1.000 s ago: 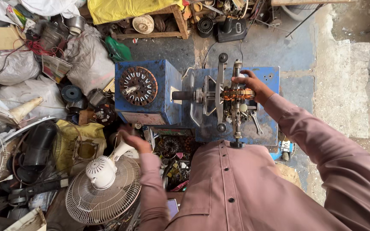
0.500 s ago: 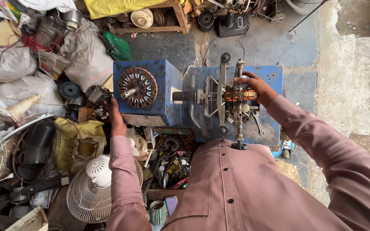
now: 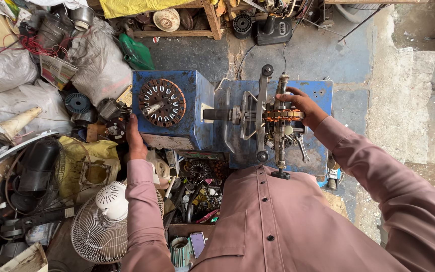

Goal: The person operates a blue motor winding machine, using a hand crank to wind copper wire onto a motor stator. They repeatedly adjust the stator and the winding mechanism while turning the crank.

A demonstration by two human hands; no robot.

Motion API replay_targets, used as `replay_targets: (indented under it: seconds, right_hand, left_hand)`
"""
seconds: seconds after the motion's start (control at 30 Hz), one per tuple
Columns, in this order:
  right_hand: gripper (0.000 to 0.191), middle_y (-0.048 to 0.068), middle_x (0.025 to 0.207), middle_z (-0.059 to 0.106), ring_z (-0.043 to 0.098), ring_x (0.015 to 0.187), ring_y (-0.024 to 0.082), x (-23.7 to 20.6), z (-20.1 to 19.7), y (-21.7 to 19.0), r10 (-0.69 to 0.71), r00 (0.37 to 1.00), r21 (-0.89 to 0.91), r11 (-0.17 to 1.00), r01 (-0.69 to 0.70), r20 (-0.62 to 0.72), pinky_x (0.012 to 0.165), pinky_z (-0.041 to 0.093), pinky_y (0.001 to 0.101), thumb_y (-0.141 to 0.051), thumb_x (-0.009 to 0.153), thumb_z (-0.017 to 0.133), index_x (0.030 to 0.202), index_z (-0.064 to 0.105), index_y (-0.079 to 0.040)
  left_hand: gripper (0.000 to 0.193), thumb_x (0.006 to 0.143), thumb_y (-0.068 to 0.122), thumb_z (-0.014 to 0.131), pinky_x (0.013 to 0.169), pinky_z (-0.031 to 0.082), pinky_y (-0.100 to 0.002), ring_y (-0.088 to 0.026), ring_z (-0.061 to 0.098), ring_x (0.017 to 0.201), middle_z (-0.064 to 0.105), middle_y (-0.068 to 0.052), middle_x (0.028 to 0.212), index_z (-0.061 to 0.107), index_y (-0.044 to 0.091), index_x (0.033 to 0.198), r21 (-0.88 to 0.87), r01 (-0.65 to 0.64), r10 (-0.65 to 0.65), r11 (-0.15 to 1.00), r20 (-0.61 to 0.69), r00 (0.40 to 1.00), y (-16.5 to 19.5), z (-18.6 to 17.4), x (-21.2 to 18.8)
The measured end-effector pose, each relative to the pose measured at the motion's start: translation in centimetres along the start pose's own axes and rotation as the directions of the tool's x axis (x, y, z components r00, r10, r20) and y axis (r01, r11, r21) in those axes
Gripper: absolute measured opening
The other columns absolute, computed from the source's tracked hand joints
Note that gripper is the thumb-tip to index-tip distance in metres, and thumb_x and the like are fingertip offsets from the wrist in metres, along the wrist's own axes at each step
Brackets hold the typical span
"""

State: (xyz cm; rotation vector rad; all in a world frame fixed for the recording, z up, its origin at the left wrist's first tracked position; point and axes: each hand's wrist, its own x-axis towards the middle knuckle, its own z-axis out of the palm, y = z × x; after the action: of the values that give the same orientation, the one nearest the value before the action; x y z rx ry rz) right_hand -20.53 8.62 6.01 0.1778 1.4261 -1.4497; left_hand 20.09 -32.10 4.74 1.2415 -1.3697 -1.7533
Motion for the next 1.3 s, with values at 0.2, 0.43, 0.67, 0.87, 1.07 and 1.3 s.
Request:
replay_targets:
  seconds: [0.2,0.43,0.67,0.87,1.07,1.3]
  right_hand:
    - [0.092,0.022,0.132,0.062,0.072,0.102,0.031,0.1,-0.1,0.0,-0.001,1.000,-0.015,1.000,0.001,-0.012,0.077,0.065,0.0424,-0.024,0.074,0.087,0.153,0.043,-0.008]
    - [0.092,0.022,0.133,0.061,0.071,0.104,0.033,0.2,-0.2,0.0,-0.002,1.000,-0.036,0.999,0.002,-0.006,0.075,0.065,0.0428,-0.026,0.074,0.086,0.153,0.043,-0.009]
    - [0.091,0.022,0.130,0.063,0.071,0.102,0.033,0.4,-0.3,0.3,0.005,1.000,-0.022,1.000,-0.005,-0.009,0.074,0.065,0.0412,-0.025,0.076,0.086,0.154,0.042,-0.009]
    - [0.090,0.022,0.127,0.064,0.071,0.098,0.031,0.5,-0.4,0.4,-0.006,1.000,-0.012,1.000,0.006,-0.004,0.073,0.064,0.0403,-0.023,0.077,0.085,0.154,0.042,-0.007]
    - [0.090,0.022,0.126,0.065,0.072,0.094,0.029,0.7,-0.5,0.5,-0.014,1.000,-0.002,1.000,0.014,-0.002,0.070,0.065,0.0394,-0.022,0.077,0.086,0.154,0.042,-0.007]
    - [0.089,0.021,0.123,0.066,0.072,0.093,0.028,0.8,-0.3,0.2,-0.018,1.000,0.002,1.000,0.018,0.007,0.069,0.064,0.0388,-0.022,0.077,0.086,0.153,0.044,-0.007]
  left_hand:
    - [0.089,0.084,0.065,0.072,0.112,0.042,-0.039,-0.024,0.056,0.131,0.058,-0.010,0.144,0.053,0.003,0.145,-0.037,-0.006,0.006,0.999,0.000,1.000,-0.4,-0.1,0.2]
    - [0.082,0.086,0.064,0.071,0.109,0.043,-0.037,-0.022,0.058,0.126,0.061,-0.008,0.138,0.056,0.005,0.141,-0.025,-0.013,0.013,1.000,-0.012,1.000,-0.7,-0.1,0.3]
    - [0.077,0.088,0.063,0.069,0.107,0.044,-0.036,-0.020,0.060,0.122,0.064,-0.007,0.133,0.059,0.005,0.138,-0.019,-0.025,0.025,1.000,0.023,0.999,0.5,0.4,-0.4]
    - [0.073,0.090,0.063,0.069,0.101,0.046,-0.035,-0.018,0.061,0.114,0.066,-0.005,0.124,0.063,0.004,0.132,-0.012,-0.039,0.040,0.999,0.033,0.999,1.1,0.7,-0.6]
    - [0.071,0.089,0.062,0.070,0.099,0.047,-0.034,-0.017,0.062,0.111,0.066,-0.004,0.120,0.064,0.004,0.129,-0.017,-0.047,0.047,0.999,0.028,0.998,1.4,0.8,-0.7]
    - [0.069,0.089,0.062,0.070,0.097,0.049,-0.033,-0.017,0.062,0.109,0.066,-0.003,0.118,0.064,0.005,0.128,-0.032,-0.058,0.058,0.998,0.024,0.998,1.3,0.6,-0.5]
